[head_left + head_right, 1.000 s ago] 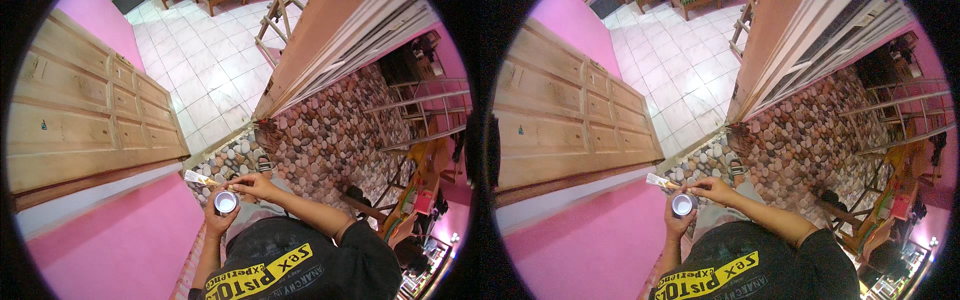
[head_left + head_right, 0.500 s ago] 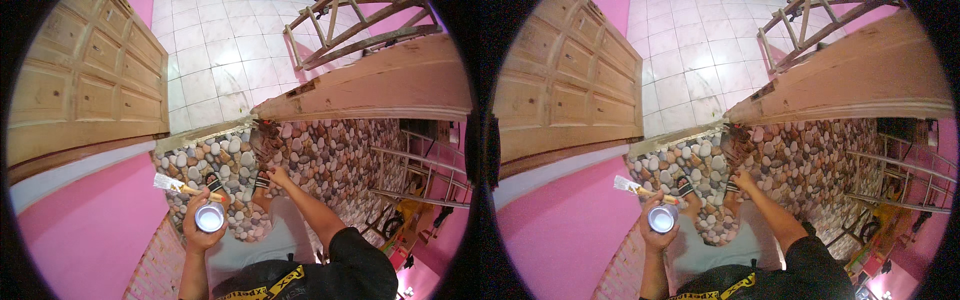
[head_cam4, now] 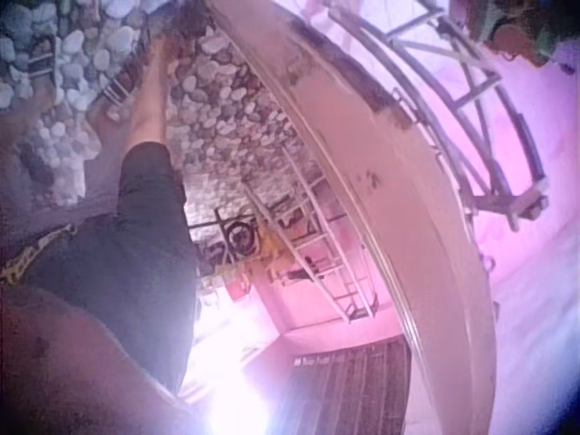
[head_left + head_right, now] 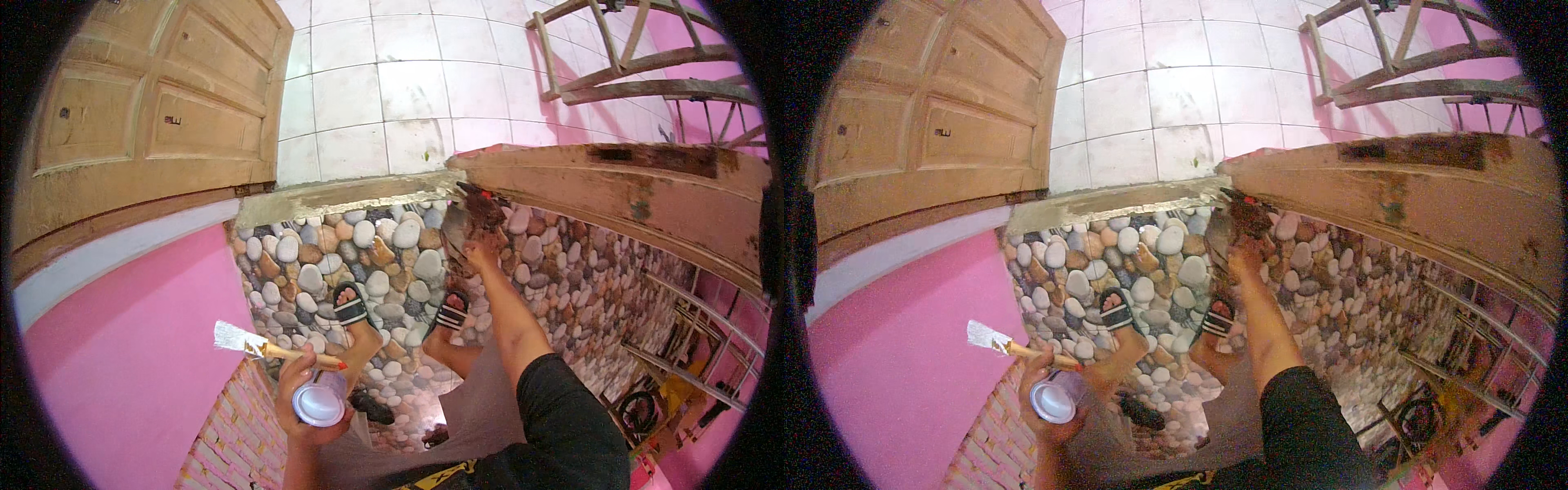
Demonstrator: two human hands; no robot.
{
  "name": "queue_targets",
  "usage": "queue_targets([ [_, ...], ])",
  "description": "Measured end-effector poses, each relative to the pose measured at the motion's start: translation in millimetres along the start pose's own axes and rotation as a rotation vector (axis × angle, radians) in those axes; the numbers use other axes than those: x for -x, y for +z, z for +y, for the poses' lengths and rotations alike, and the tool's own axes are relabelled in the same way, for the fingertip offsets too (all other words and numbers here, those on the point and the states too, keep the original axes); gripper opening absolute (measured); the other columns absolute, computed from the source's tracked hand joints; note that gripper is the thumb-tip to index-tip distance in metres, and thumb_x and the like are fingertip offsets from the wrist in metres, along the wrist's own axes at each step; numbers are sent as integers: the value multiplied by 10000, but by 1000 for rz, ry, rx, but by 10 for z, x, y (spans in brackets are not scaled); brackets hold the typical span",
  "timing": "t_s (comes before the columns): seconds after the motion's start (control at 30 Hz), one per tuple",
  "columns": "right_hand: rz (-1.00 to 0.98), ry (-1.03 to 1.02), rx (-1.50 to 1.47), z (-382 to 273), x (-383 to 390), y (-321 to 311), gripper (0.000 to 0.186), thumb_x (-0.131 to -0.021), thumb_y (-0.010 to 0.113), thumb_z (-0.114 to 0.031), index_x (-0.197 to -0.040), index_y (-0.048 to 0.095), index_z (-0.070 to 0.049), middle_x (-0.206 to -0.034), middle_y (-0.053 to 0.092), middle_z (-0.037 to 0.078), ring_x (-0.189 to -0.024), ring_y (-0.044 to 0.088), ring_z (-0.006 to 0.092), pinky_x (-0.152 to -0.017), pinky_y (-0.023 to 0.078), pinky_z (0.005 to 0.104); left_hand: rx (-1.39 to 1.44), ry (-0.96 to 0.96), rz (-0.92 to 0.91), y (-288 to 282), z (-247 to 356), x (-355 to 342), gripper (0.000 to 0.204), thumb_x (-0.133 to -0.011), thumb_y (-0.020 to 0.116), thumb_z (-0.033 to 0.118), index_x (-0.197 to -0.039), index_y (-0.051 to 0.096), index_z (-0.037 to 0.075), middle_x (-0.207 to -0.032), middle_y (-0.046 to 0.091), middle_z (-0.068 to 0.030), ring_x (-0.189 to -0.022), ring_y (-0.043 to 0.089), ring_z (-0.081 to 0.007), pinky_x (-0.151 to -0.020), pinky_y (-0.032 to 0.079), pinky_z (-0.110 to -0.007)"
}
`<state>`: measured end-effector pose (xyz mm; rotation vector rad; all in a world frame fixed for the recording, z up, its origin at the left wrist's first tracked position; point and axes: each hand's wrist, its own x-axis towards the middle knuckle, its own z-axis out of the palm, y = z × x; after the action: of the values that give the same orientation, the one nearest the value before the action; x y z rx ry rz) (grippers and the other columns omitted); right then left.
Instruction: The person wipes a wooden door frame with a cloth and then applies white paint to the frame using a brush and a small can, performing vertical brush strokes.
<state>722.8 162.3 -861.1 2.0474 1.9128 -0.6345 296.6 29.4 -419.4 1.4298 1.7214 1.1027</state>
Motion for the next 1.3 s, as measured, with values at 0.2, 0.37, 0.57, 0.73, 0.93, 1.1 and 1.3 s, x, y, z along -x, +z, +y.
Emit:
queue_targets([
  [0.2, 15, -61, -66, -94, -202, -66, 408, -968, 596, -346, -1216, 699, -39, -1205, 683, 222, -1081, 655, 434, -938, 511, 531, -44, -34, 33, -38, -58, -54, 780, -724, 913, 311, -1329, 505, 35, -1327, 604, -268, -1246, 597, -445, -1059, 451, -569],
  [0.37, 116, 398, -719, -213, 245, -347, 421, -1024, 489, -321, -1161, 662, 37, -1040, 701, 208, -969, 685, 391, -851, 520, 513, -107, -25, 32, -179, 288, -171, 761, -712, 919, 241, -1326, 511, 48, -1336, 605, -254, -1280, 587, -425, -1074, 451, -560],
  [0.57, -7, -146, -926, -726, 922, -1642, 370, -899, 608, -236, -1165, 658, 17, -1114, 686, 268, -1045, 656, 443, -880, 520, 478, -53, -20, 76, -626, 885, 43, 748, -692, 920, 210, -1309, 531, 45, -1327, 616, -242, -1259, 596, -403, -1061, 466, -523],
  [0.73, -398, -220, -326, -625, 1598, -3096, 334, -959, 642, -204, -1183, 667, 41, -1012, 727, 155, -970, 692, 288, -847, 529, 406, 22, -48, 110, -960, 1657, 10, 716, -706, 929, 196, -1292, 563, 10, -1329, 624, -237, -1226, 629, -371, -1031, 503, -475],
  [0.93, -774, 95, -947, -1566, 1998, -3598, 271, -987, 647, -345, -1076, 691, -93, -915, 666, 69, -782, 607, 197, -687, 497, 339, 25, -98, 309, -1753, 2558, 546, 709, -753, 911, 202, -1331, 552, 2, -1339, 623, -227, -1253, 624, -350, -1064, 498, -442],
  [1.1, -995, 142, -1493, -2435, 2019, -4455, 351, -1041, 555, -382, -1159, 660, -68, -1080, 717, 95, -1005, 673, 260, -957, 521, 431, 142, -155, 339, -2154, 3184, 490, 628, -811, 860, 171, -1332, 556, -3, -1277, 653, -176, -1177, 658, -268, -1006, 518, -417],
  [1.3, -1121, -295, -1640, -4467, 2788, -6190, 427, -1021, 602, -388, -1254, 629, -31, -1250, 692, 123, -1196, 636, 298, -1098, 464, 470, -55, -19, 565, -2587, 3336, 905, 666, -786, 881, 286, -1338, 603, 38, -1256, 694, -168, -1207, 644, -324, -1040, 500, -446],
])
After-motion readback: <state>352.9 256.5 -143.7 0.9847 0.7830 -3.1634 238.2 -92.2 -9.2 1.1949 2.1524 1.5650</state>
